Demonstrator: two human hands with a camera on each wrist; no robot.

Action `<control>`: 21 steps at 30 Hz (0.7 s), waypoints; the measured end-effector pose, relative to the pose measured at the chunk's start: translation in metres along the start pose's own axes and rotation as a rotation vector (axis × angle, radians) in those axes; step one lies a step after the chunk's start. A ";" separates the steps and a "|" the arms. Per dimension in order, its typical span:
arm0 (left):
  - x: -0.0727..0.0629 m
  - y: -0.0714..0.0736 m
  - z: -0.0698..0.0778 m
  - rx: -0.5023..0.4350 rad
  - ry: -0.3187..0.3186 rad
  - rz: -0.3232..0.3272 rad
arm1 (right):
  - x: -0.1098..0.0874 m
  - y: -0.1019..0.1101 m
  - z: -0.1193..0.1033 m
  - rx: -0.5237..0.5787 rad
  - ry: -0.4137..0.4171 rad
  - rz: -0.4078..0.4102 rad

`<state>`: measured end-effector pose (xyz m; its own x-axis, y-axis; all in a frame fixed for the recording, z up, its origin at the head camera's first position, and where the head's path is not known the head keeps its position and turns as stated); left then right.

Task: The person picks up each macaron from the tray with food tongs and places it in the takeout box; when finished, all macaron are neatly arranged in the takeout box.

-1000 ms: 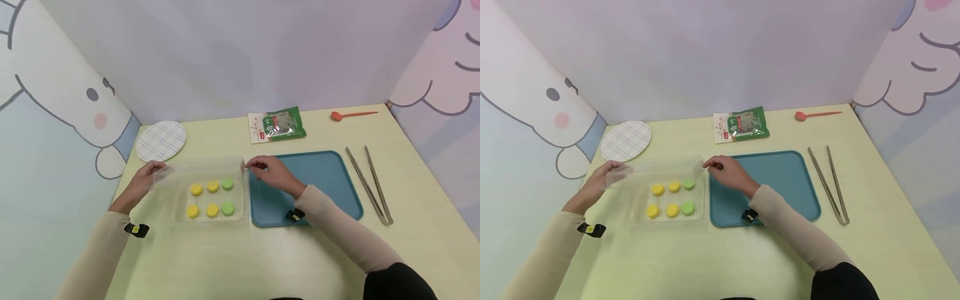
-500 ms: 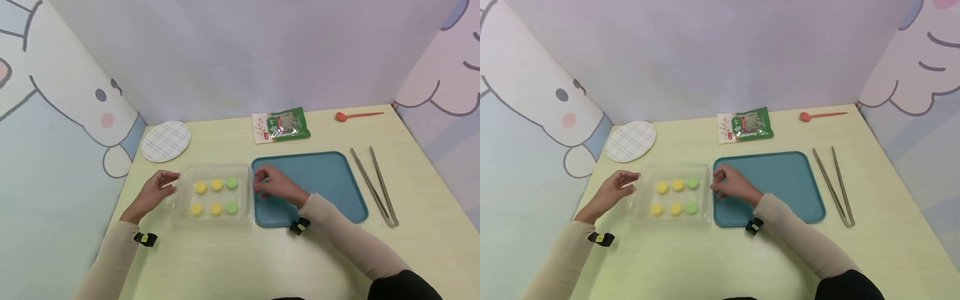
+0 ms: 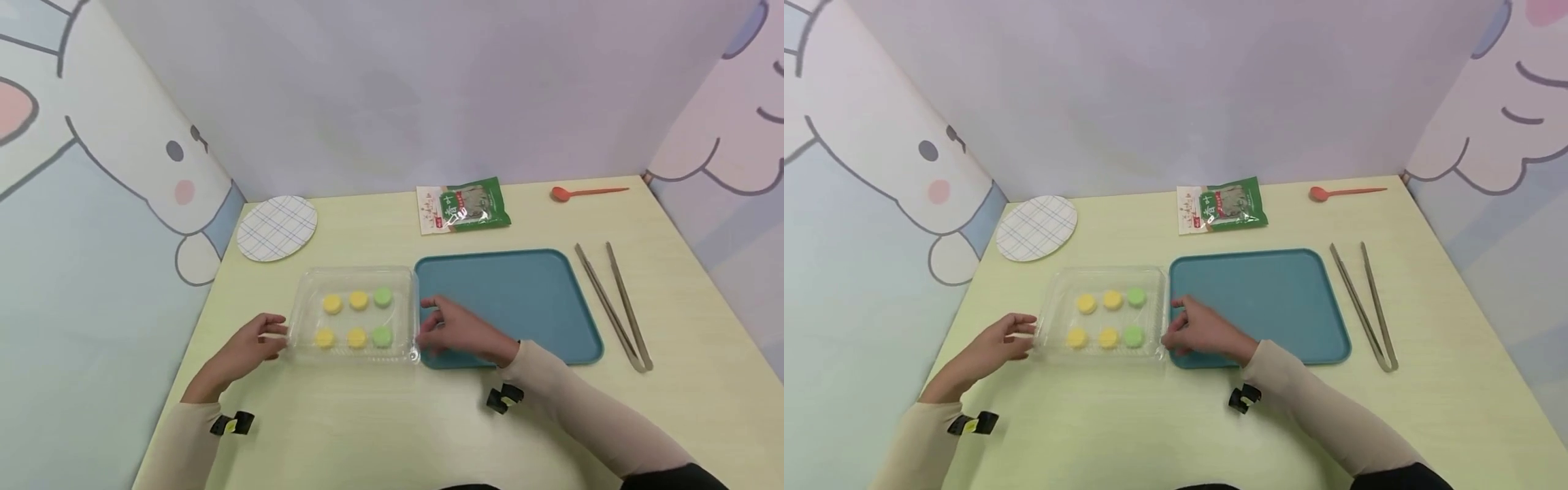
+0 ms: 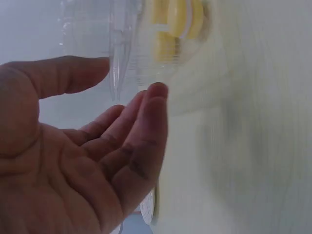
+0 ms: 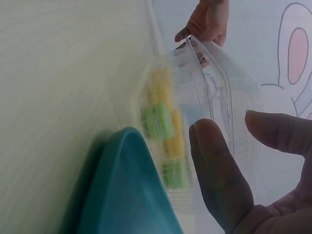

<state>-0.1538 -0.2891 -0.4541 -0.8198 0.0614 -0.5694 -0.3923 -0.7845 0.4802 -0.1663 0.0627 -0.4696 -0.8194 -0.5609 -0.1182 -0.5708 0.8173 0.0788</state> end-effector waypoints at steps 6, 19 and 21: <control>-0.014 -0.015 -0.018 -0.194 0.029 -0.174 | -0.003 -0.016 0.005 -0.005 -0.033 -0.027; -0.007 -0.022 -0.029 -0.333 0.107 -0.062 | -0.004 -0.034 0.013 0.245 -0.046 -0.020; -0.007 -0.022 -0.031 -0.336 0.116 -0.055 | -0.004 -0.033 0.013 0.254 -0.044 -0.006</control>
<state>-0.1262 -0.2915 -0.4813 -0.7409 0.0541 -0.6694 -0.2597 -0.9423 0.2113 -0.1437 0.0391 -0.4844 -0.8097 -0.5641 -0.1617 -0.5395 0.8240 -0.1730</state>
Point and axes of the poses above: each hand's wrist, its own x-axis towards the middle knuckle, its own y-axis out of the back of the hand, z = x × y, the point moved 7 cm from there along x, towards the middle knuckle, and after that the axes turned 13 degrees about y, right-handed, at the moved point
